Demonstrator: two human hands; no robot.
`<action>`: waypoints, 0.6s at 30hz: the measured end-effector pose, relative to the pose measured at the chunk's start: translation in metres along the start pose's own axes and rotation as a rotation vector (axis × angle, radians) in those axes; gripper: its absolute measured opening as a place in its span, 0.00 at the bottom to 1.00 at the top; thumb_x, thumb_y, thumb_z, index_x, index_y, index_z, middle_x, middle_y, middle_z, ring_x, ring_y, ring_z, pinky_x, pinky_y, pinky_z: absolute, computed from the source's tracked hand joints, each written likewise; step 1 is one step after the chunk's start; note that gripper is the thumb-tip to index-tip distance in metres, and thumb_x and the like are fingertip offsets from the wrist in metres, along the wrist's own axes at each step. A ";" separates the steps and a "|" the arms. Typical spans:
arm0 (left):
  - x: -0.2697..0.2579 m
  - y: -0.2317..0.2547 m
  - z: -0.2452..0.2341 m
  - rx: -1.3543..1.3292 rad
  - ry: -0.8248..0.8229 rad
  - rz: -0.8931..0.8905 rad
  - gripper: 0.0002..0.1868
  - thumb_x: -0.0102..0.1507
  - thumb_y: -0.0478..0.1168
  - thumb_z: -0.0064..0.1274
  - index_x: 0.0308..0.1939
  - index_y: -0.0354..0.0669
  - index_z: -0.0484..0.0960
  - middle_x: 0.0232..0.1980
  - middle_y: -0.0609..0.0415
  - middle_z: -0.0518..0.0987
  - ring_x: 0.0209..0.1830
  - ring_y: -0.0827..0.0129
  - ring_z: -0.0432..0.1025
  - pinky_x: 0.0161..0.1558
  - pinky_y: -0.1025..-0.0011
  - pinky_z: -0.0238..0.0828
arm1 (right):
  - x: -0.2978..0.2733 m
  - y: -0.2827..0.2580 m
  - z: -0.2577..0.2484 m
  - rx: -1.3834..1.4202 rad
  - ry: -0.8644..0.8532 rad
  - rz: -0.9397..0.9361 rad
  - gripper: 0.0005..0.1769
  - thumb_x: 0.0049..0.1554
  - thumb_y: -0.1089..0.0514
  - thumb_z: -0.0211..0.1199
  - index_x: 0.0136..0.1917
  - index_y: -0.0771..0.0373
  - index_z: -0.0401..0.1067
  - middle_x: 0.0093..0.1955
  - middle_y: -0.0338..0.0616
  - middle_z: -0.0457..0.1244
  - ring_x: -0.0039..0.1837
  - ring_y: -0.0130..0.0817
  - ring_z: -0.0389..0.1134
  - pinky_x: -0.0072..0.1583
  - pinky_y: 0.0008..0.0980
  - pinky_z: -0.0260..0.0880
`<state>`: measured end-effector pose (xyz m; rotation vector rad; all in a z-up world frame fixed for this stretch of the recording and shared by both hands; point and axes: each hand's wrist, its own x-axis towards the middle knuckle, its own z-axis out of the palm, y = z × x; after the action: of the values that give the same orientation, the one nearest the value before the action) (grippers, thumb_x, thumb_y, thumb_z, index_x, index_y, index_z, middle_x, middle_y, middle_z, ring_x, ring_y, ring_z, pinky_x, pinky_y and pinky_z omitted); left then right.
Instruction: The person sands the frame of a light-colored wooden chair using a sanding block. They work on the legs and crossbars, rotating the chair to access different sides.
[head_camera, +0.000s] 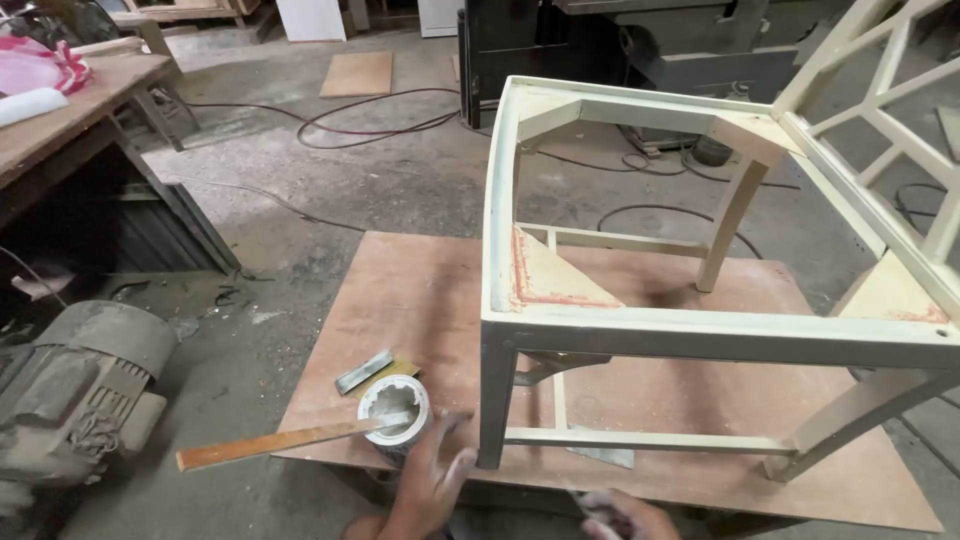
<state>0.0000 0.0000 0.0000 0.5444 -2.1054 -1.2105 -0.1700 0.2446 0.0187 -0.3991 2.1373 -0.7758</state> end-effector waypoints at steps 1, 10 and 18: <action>-0.016 -0.018 -0.005 0.002 0.004 0.001 0.24 0.62 0.50 0.52 0.59 0.46 0.81 0.58 0.53 0.84 0.62 0.64 0.76 0.61 0.67 0.65 | -0.001 -0.012 0.008 -0.001 -0.002 -0.004 0.16 0.55 0.53 0.74 0.57 0.41 0.86 0.54 0.30 0.78 0.56 0.20 0.79 0.65 0.20 0.72; -0.044 -0.137 -0.070 -0.178 0.575 -0.500 0.31 0.54 0.30 0.65 0.61 0.39 0.75 0.44 0.46 0.83 0.36 0.65 0.80 0.40 0.70 0.79 | 0.018 -0.075 0.097 -0.285 -0.190 -0.634 0.15 0.58 0.49 0.67 0.58 0.49 0.80 0.51 0.30 0.75 0.49 0.22 0.74 0.54 0.21 0.68; -0.039 -0.128 -0.084 0.448 -0.162 -0.778 0.40 0.53 0.64 0.65 0.65 0.55 0.74 0.60 0.50 0.83 0.61 0.59 0.79 0.61 0.65 0.74 | -0.001 -0.081 0.071 0.050 -0.029 -0.763 0.14 0.55 0.56 0.73 0.56 0.51 0.84 0.37 0.28 0.69 0.40 0.17 0.67 0.45 0.20 0.69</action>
<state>0.0913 -0.0886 -0.0930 1.6269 -2.3968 -1.1783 -0.1125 0.1555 0.0379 -1.2259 1.9163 -1.2198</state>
